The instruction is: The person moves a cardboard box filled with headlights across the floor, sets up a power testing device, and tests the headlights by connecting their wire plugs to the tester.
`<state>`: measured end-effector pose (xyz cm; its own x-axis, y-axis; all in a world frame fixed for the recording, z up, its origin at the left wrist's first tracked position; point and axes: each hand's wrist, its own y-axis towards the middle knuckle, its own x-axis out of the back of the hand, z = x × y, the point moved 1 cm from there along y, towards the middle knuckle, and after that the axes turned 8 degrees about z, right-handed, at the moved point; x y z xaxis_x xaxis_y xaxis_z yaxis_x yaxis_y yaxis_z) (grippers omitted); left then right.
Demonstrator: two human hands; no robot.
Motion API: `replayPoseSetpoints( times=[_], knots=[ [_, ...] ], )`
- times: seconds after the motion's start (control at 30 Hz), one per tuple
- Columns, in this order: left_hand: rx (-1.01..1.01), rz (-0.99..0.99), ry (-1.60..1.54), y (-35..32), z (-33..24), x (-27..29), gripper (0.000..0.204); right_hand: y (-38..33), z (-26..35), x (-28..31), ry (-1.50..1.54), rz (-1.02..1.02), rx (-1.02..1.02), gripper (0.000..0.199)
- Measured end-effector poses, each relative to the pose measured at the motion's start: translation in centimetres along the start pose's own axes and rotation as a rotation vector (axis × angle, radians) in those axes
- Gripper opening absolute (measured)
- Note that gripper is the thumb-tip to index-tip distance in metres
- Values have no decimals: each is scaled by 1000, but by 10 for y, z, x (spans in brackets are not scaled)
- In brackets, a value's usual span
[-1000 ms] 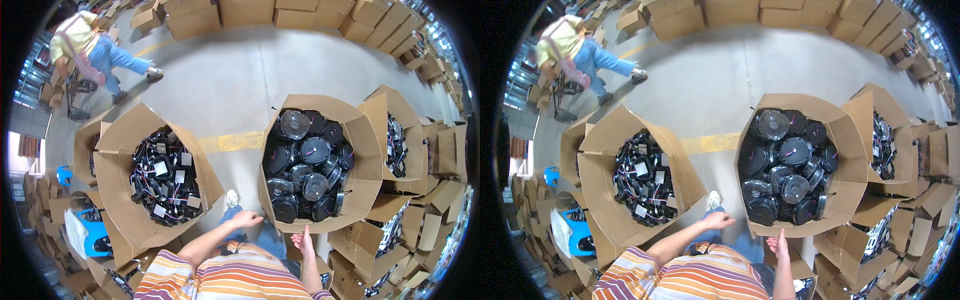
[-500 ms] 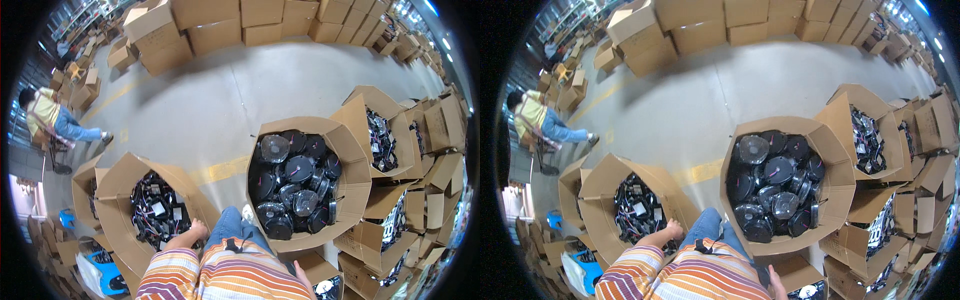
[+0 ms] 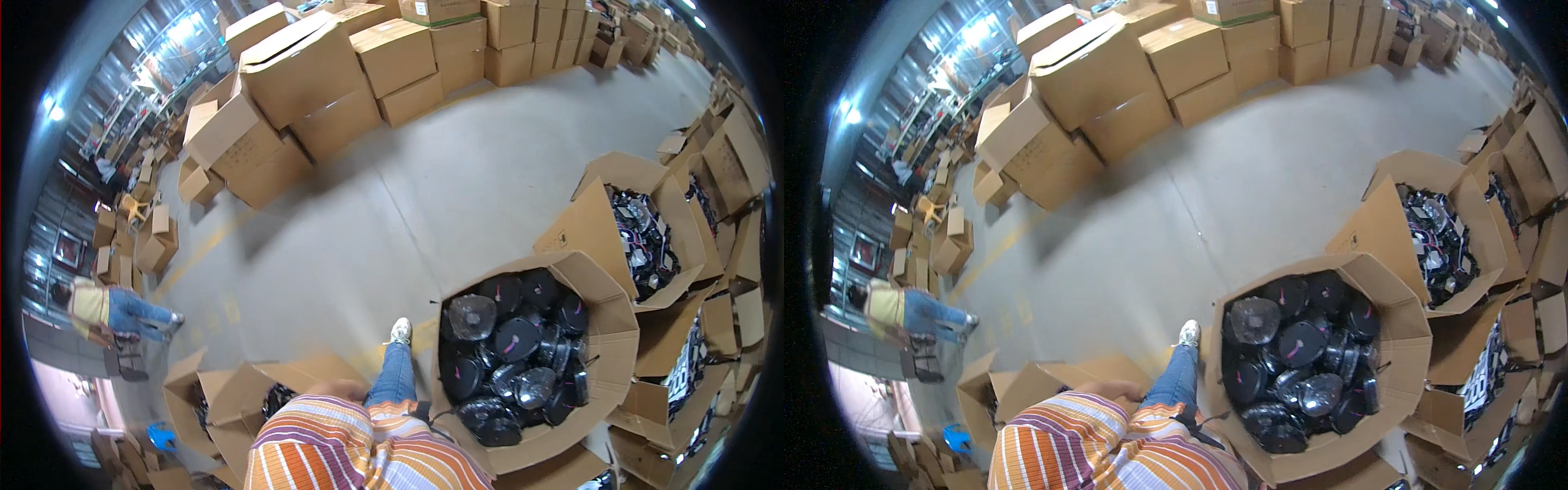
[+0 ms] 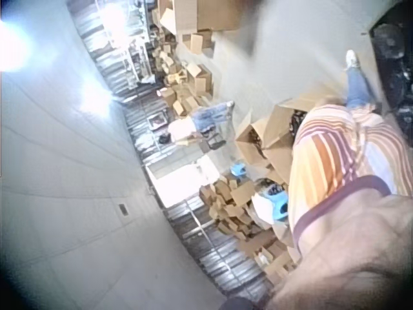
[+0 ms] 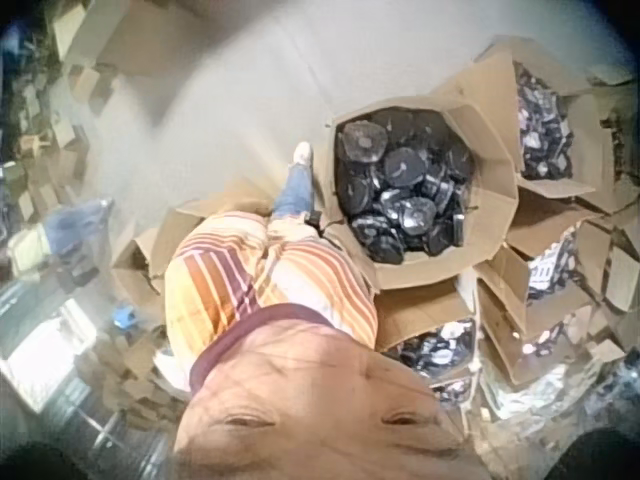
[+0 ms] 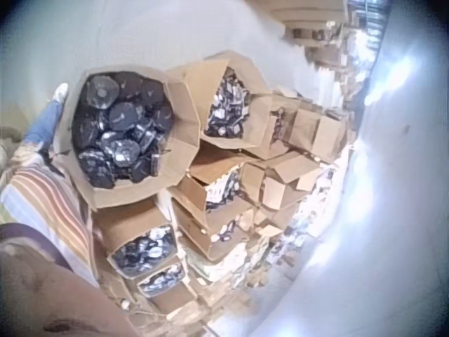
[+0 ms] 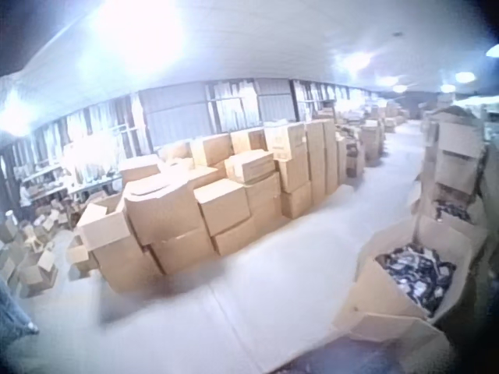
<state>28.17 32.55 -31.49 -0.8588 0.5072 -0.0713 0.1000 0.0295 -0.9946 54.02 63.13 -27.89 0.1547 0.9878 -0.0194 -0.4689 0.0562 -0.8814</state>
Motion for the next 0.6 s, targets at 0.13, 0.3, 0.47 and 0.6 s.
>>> replayPoseSetpoints(
  times=[0.13, 0.3, 0.47, 0.6],
  knots=[
    [-112, -16, -128, -10, 57, 69, 30, 70, 70, -82, -135, 116, 82, 43],
    [-227, -527, -621, -52, 95, 179, 30, 123, 165, -136, -437, 256, 108, 42],
    [-219, -569, -1037, -86, 178, 174, 29, 144, 305, -174, -495, 319, 409, 30],
    [-156, -688, -1297, -79, 228, 166, 27, 193, 382, -157, -536, 388, 421, 31]
  ],
)
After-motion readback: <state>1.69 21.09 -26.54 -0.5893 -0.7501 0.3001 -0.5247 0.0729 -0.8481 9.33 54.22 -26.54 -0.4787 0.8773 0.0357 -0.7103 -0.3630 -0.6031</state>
